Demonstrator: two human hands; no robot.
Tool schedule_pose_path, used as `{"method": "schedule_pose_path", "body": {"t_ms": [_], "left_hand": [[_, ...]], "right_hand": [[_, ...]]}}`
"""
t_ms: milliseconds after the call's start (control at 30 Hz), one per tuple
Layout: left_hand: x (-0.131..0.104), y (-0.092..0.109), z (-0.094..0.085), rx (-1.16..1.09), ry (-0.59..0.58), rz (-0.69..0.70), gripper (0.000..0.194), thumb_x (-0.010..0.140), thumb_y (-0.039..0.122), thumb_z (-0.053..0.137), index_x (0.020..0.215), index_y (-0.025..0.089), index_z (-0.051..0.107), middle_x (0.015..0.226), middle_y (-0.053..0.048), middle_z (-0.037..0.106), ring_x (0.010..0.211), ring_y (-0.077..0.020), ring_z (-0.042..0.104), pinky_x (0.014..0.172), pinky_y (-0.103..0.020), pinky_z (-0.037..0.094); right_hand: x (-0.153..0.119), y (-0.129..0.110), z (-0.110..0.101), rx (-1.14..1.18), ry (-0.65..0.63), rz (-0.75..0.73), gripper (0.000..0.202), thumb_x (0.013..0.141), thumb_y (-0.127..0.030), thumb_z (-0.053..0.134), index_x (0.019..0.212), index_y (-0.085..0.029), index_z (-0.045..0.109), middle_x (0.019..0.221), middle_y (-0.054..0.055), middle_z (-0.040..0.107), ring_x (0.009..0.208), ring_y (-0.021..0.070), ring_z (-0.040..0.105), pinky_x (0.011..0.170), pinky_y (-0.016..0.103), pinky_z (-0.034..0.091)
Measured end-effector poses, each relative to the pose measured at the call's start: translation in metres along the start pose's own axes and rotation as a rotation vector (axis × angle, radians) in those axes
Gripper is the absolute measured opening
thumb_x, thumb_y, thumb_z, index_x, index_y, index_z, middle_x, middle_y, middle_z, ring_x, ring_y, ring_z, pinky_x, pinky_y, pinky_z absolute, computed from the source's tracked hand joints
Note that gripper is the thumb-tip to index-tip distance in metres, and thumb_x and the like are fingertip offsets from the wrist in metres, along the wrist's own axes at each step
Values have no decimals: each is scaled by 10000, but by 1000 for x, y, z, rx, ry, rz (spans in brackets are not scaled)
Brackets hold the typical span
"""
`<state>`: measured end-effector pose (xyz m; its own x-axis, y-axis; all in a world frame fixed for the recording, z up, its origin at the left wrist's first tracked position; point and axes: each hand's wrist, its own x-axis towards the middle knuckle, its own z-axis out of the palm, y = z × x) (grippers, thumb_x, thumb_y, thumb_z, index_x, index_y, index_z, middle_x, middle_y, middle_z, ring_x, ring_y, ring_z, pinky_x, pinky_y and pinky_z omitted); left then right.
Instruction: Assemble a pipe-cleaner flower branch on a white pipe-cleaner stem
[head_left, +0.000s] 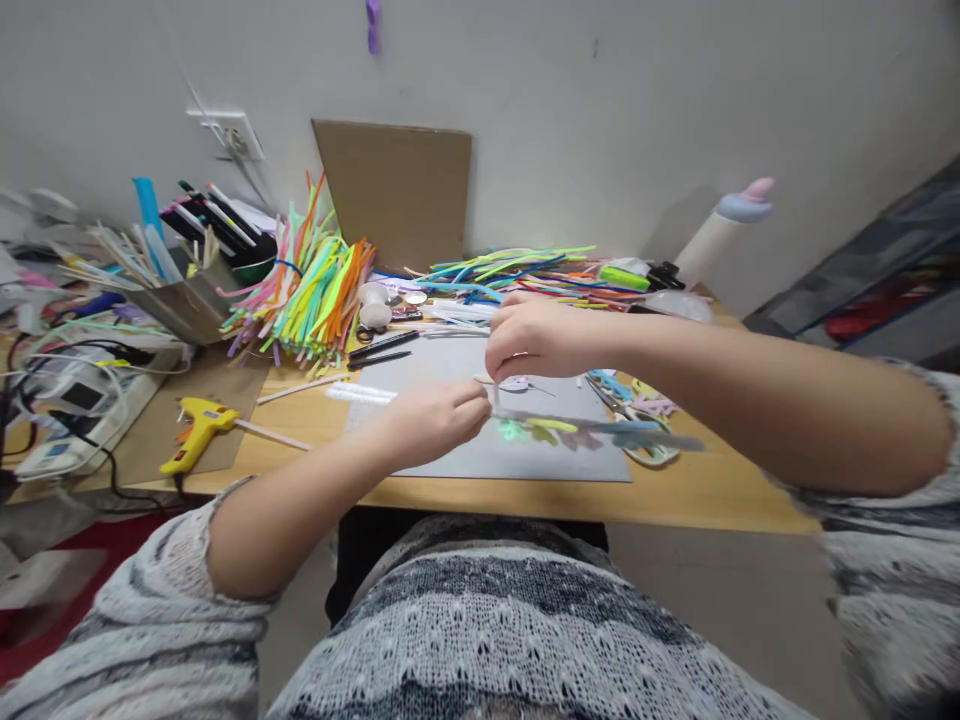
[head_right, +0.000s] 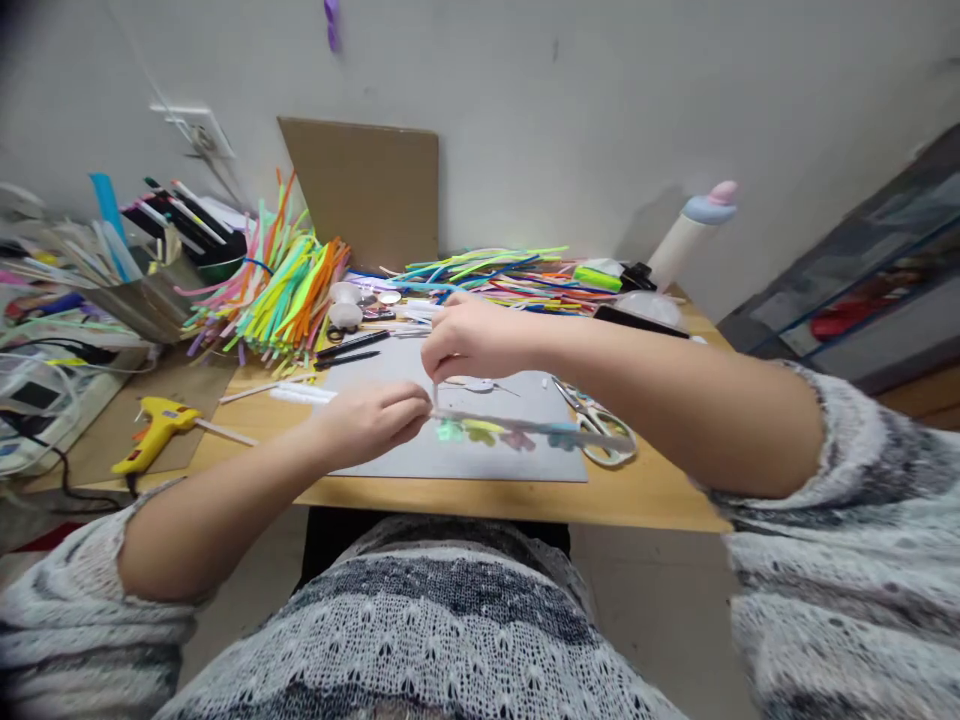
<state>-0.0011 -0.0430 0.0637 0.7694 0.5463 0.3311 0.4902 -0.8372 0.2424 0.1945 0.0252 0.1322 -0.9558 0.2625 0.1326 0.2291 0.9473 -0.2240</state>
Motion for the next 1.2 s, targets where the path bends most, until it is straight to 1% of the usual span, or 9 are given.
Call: {"method": "schedule_pose_path", "body": {"t_ms": [133, 267, 300, 400, 533, 767, 1000, 1133, 1200], "left_hand": [[-5, 11, -8, -323, 113, -56, 143, 811, 221, 463, 741, 151, 567, 765, -60, 606, 703, -117, 549, 636, -244, 431], [-3, 15, 2, -916, 216, -433, 143, 776, 273, 531, 716, 149, 571, 571, -4, 553, 487, -74, 474, 481, -212, 365], [0, 13, 7, -1030, 296, -513, 154, 769, 284, 539, 705, 148, 570, 537, 8, 536, 451, -63, 444, 457, -204, 336], [9, 5, 20, -1230, 482, -627, 179, 728, 312, 595, 686, 140, 573, 466, 30, 485, 398, -43, 369, 420, -189, 264], [25, -10, 34, -1296, 616, -658, 192, 691, 310, 632, 676, 126, 577, 451, 28, 481, 389, -37, 346, 407, -182, 221], [49, -30, 53, -1472, 755, -683, 147, 654, 241, 626, 675, 110, 562, 468, 33, 463, 406, -31, 339, 396, -171, 209], [51, -39, 74, -1502, 819, -819, 162, 609, 231, 639, 665, 133, 523, 452, 43, 473, 387, -35, 354, 384, -169, 214], [50, -30, 79, -1393, 867, -859, 160, 632, 251, 633, 666, 130, 533, 440, 29, 494, 380, -43, 380, 387, -174, 244], [51, -24, 79, -1347, 889, -886, 170, 647, 269, 632, 681, 129, 541, 450, 26, 505, 381, -43, 391, 389, -174, 262]], "right_hand": [[-8, 9, 15, 256, -39, 67, 231, 807, -338, 515, 798, -158, 659, 710, -5, 637, 645, 86, 519, 638, 220, 394], [-16, 8, 47, 299, 156, 128, 385, 831, -418, 428, 768, -112, 654, 626, -16, 594, 553, 85, 481, 470, 195, 393], [-17, 8, 56, 319, 205, 151, 392, 840, -416, 412, 765, -110, 646, 602, -20, 573, 537, 84, 469, 456, 194, 389], [-18, 7, 78, 538, 341, 249, 281, 844, -355, 448, 762, -135, 603, 610, -24, 539, 545, 75, 465, 494, 189, 389], [-16, 11, 92, 703, 532, 357, 152, 806, -293, 517, 732, -167, 557, 661, -11, 526, 598, 90, 469, 574, 219, 383], [-4, 22, 106, 370, 742, 379, 148, 813, -237, 483, 696, -178, 554, 706, 15, 561, 700, 131, 492, 680, 265, 377], [-2, 31, 126, 388, 721, 435, 159, 819, -253, 474, 710, -183, 565, 684, 0, 563, 655, 121, 493, 650, 256, 377], [5, 28, 131, 492, 1043, 609, 167, 806, -337, 512, 747, -185, 546, 726, 4, 545, 704, 124, 494, 695, 264, 398], [12, 26, 133, 600, 1137, 663, 176, 782, -363, 544, 772, -187, 540, 752, 4, 545, 710, 119, 493, 691, 260, 406]]}}
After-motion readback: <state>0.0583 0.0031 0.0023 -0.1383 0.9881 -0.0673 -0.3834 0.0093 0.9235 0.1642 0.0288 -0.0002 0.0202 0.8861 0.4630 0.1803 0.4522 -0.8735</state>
